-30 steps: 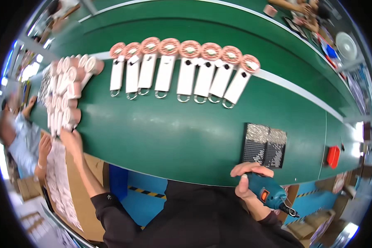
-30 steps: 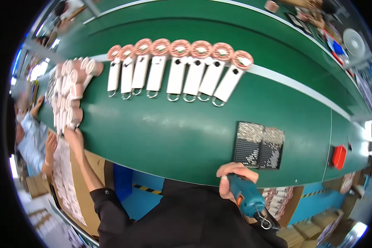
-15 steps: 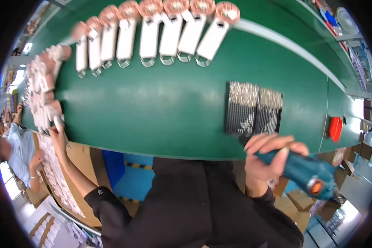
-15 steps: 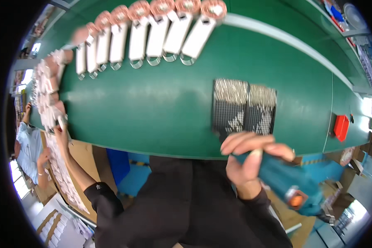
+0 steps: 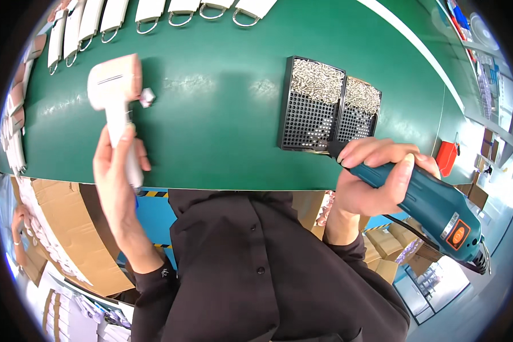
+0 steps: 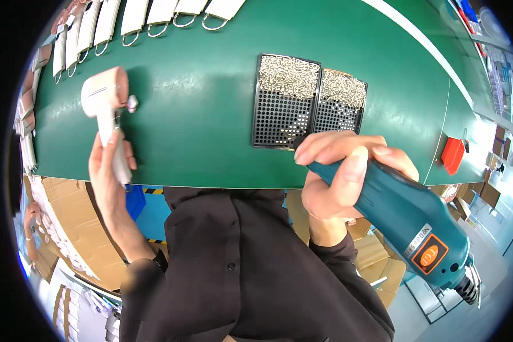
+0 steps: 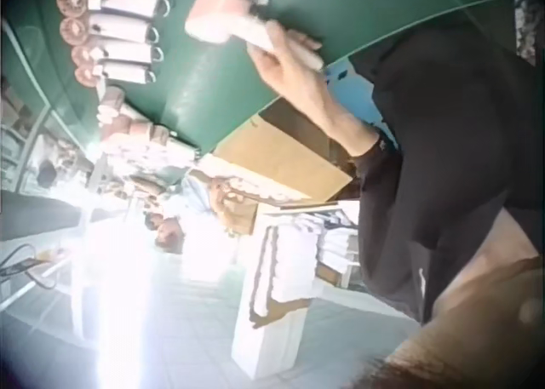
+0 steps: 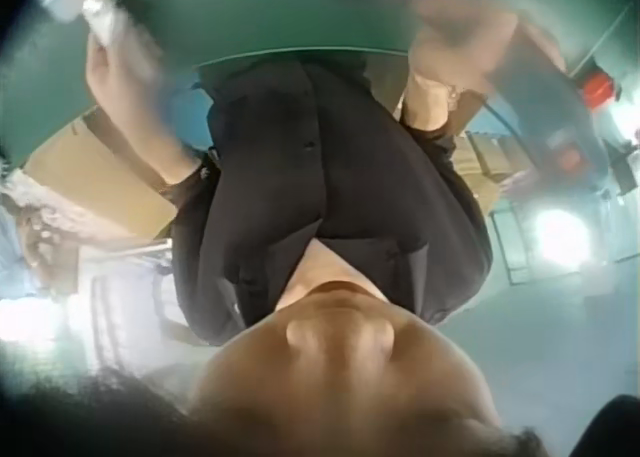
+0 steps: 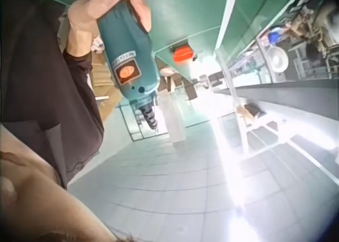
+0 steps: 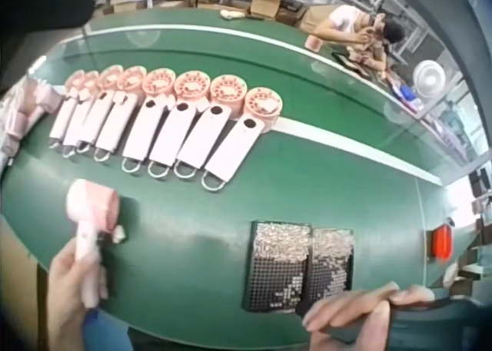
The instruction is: Using an electric screwdriver to assemble portable handheld fans on a production line.
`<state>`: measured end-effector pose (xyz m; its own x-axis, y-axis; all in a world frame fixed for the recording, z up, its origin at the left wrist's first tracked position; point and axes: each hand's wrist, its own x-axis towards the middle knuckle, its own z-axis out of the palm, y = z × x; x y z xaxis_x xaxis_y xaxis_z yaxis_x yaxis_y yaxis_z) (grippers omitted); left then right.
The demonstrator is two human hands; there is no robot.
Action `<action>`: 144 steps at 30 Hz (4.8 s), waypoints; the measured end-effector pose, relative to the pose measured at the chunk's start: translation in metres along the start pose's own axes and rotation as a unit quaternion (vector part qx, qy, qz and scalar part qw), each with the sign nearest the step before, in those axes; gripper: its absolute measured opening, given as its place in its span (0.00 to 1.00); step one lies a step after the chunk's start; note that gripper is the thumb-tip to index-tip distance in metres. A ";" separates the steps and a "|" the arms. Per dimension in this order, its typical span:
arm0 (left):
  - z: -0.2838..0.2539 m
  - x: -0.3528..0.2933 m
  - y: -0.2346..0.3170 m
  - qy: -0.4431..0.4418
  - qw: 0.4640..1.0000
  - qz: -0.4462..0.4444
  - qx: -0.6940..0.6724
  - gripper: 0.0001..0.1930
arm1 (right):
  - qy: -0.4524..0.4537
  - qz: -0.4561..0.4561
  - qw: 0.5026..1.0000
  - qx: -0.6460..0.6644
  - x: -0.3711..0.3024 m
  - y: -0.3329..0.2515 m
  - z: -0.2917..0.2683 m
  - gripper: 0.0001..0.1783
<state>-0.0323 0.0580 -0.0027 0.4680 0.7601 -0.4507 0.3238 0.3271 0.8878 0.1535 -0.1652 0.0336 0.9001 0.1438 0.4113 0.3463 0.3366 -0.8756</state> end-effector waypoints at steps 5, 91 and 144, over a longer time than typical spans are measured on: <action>0.046 -0.019 -0.006 -0.129 0.992 -0.004 0.003 0.21 | -0.011 -0.032 0.996 -0.082 0.002 0.010 0.008 0.11; 0.059 -0.041 -0.025 -0.098 0.785 0.401 0.462 0.35 | -0.073 -0.008 0.997 0.019 -0.001 -0.010 -0.020 0.15; 0.058 -0.045 -0.016 -0.211 0.798 0.359 0.435 0.37 | -0.319 -0.036 0.947 -0.006 -0.021 -0.006 0.050 0.13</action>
<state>-0.0109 -0.0141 -0.0021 0.9658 0.2590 -0.0089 0.2100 -0.7618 0.6128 0.1190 -0.1241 0.0424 0.5331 0.6547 0.5358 0.4065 0.3572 -0.8409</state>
